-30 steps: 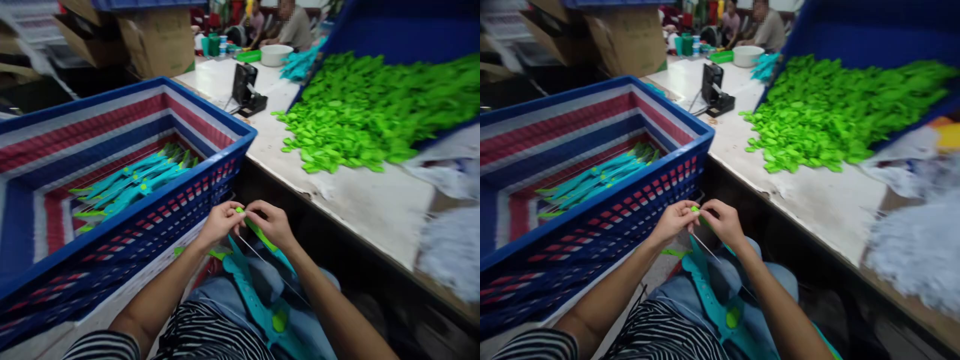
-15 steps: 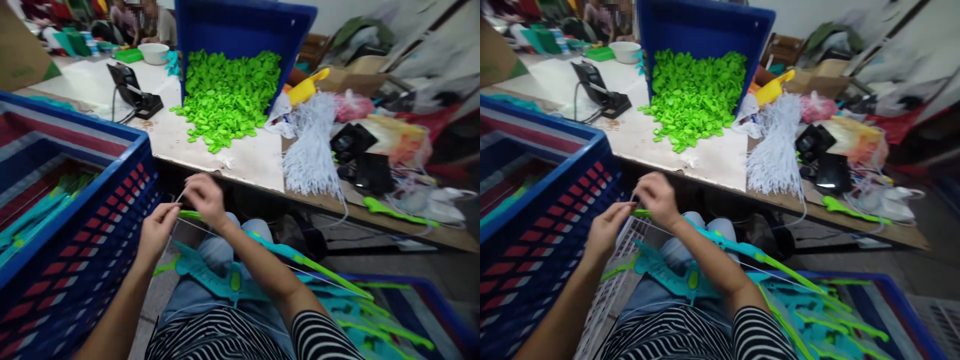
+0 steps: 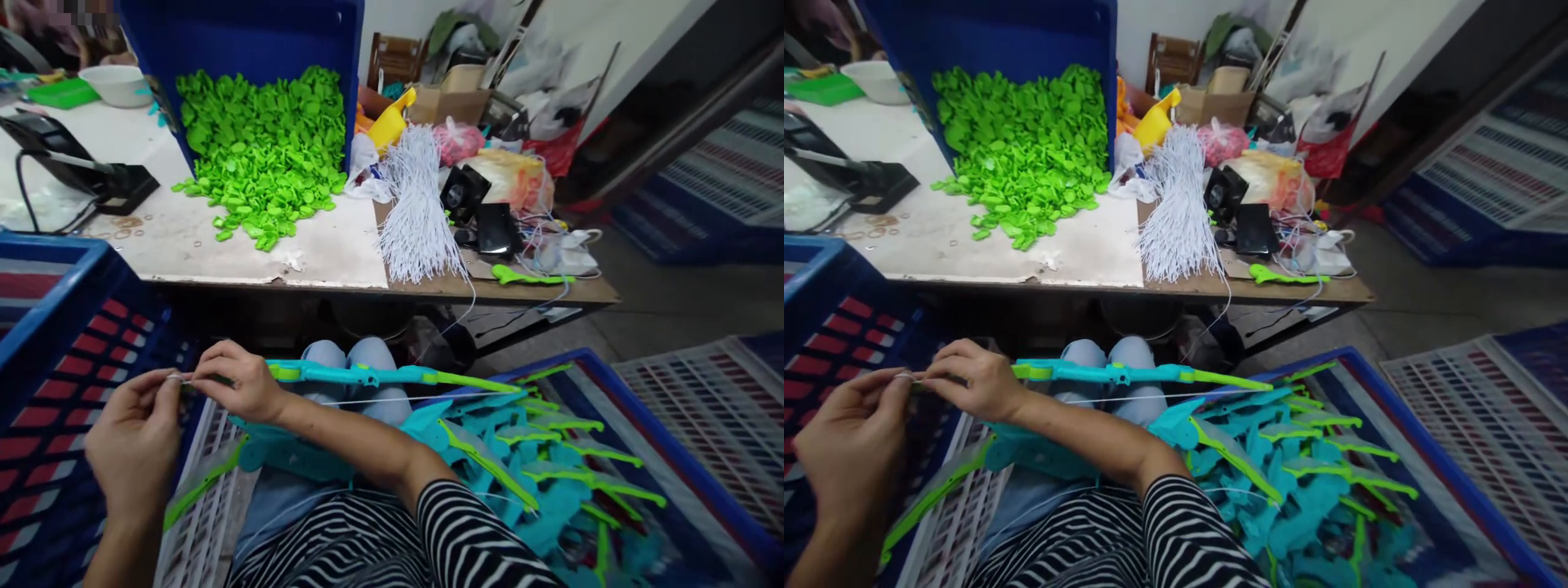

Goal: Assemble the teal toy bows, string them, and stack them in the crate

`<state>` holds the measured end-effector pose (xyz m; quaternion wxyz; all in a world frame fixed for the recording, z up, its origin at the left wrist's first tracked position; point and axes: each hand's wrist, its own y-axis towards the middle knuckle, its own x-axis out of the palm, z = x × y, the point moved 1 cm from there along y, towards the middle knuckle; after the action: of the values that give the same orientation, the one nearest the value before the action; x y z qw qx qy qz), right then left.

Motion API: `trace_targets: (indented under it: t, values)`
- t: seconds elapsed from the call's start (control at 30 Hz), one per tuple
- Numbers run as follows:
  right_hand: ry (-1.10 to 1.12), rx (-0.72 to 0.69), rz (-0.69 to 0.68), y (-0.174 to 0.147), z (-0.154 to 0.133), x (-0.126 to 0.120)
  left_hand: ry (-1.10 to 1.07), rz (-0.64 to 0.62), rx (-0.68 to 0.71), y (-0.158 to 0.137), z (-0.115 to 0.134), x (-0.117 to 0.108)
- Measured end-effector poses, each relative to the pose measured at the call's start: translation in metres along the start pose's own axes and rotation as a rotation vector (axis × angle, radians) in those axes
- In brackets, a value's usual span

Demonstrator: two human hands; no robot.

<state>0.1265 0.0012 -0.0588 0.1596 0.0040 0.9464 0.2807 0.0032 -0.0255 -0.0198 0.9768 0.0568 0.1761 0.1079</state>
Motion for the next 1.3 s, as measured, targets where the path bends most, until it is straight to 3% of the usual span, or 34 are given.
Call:
trace_targets:
  t: [0.1,0.2,0.37,0.57,0.7,0.9,1.07,1.2,1.3]
  values:
    - [0.003,-0.016,0.088,-0.002,-0.004,0.0,0.112,0.014,-0.115,0.004,0.004,-0.005]
    - [-0.026,-0.026,0.109,-0.007,-0.005,0.003,0.137,-0.099,-0.225,0.012,0.008,-0.011]
    - [0.04,-0.114,0.195,-0.014,-0.004,0.004,0.025,-0.264,-0.231,0.017,0.015,-0.01]
    - [0.166,-0.09,0.082,-0.012,-0.002,-0.001,-0.19,-0.175,-0.276,0.015,0.011,0.004]
    - [0.147,-0.037,0.149,-0.013,0.0,0.0,-0.216,-0.113,-0.318,0.015,0.008,0.008]
    - [0.039,-0.122,0.092,-0.008,0.002,-0.001,-0.25,-0.15,-0.364,0.021,0.006,0.003]
    - [-0.189,-0.145,-0.029,-0.003,-0.005,-0.009,-0.13,-0.326,-0.238,0.019,0.006,-0.004]
    - [-0.448,-0.114,-0.191,-0.001,-0.007,-0.011,0.101,-0.307,-0.044,0.017,0.002,-0.003]
    - [-0.402,-0.121,-0.179,-0.003,-0.004,-0.013,0.216,-0.309,0.043,0.017,-0.001,-0.002]
